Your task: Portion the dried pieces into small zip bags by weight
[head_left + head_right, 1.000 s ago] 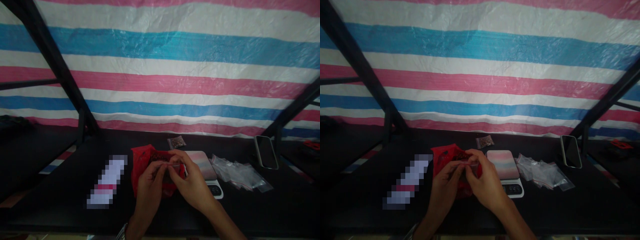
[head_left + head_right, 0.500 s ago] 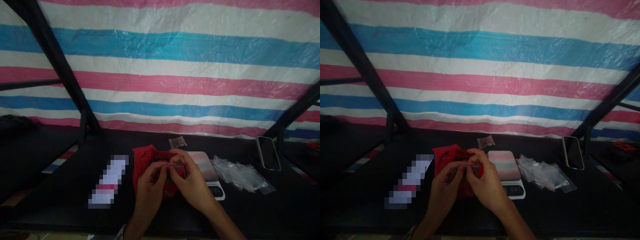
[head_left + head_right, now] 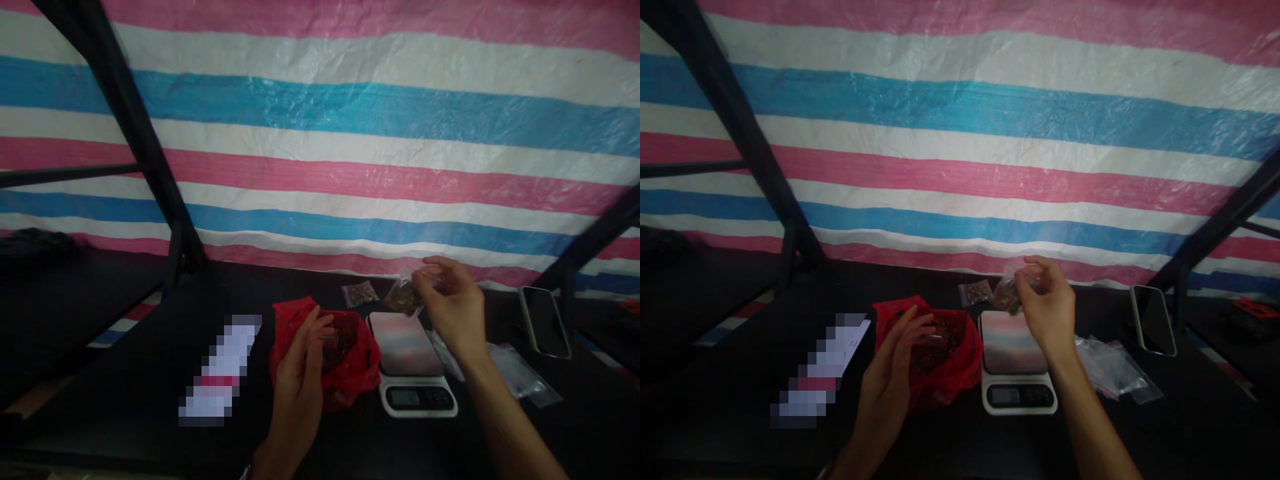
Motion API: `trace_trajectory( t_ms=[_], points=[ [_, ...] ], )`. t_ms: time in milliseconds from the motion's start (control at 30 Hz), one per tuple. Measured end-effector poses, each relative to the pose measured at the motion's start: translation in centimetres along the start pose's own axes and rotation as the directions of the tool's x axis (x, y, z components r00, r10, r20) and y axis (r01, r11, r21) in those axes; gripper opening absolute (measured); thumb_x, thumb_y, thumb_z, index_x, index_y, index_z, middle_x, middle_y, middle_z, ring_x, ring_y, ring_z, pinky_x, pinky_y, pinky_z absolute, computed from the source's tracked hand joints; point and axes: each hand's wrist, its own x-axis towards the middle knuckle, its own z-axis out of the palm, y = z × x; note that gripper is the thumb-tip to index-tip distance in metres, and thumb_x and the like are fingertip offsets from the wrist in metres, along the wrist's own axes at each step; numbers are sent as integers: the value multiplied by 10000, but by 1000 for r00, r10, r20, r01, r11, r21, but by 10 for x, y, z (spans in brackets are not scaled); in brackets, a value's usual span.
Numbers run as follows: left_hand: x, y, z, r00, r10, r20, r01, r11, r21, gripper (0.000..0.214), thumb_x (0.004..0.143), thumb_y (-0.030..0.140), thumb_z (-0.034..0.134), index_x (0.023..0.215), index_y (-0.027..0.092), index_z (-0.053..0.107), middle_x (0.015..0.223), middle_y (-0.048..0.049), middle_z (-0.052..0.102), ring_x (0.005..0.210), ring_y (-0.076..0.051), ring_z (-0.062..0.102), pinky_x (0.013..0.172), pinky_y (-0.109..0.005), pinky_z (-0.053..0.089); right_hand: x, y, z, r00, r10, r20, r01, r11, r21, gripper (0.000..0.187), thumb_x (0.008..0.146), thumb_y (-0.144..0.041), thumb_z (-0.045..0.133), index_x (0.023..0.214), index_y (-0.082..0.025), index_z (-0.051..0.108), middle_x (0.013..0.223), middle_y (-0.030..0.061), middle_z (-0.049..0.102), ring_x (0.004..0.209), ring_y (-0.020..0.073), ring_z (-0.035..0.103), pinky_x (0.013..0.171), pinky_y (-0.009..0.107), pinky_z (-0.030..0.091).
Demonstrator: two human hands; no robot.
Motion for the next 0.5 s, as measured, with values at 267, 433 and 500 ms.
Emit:
trace_trajectory(
  t_ms=[267,433,500],
  points=[
    [4,2,-9,991,67,-112,-58,995,82,521,1046,624,478,1267,216,715,1182,-85,793,981,-183,741,892,-313,598,22,47,17,964,208,169,-137,925,-355,293,842,-418,644,975,-184,761,890,108,809,810,267,763,787,396,592],
    [4,3,-15,986,93,-135,-79,991,105,496,1040,612,493,1199,204,725,1084,-79,789,901,-178,730,812,-298,608,14,60,-54,926,311,211,-175,853,-492,353,871,-421,607,1084,-189,766,976,118,822,878,272,778,825,380,586],
    [3,2,-18,986,86,-141,-71,991,110,465,1041,594,500,1174,209,726,1074,-74,782,889,-176,721,804,-294,603,8,68,-89,850,420,317,-139,760,-635,299,838,-386,644,1039,-210,779,938,106,823,866,283,780,810,372,583]
  ],
)
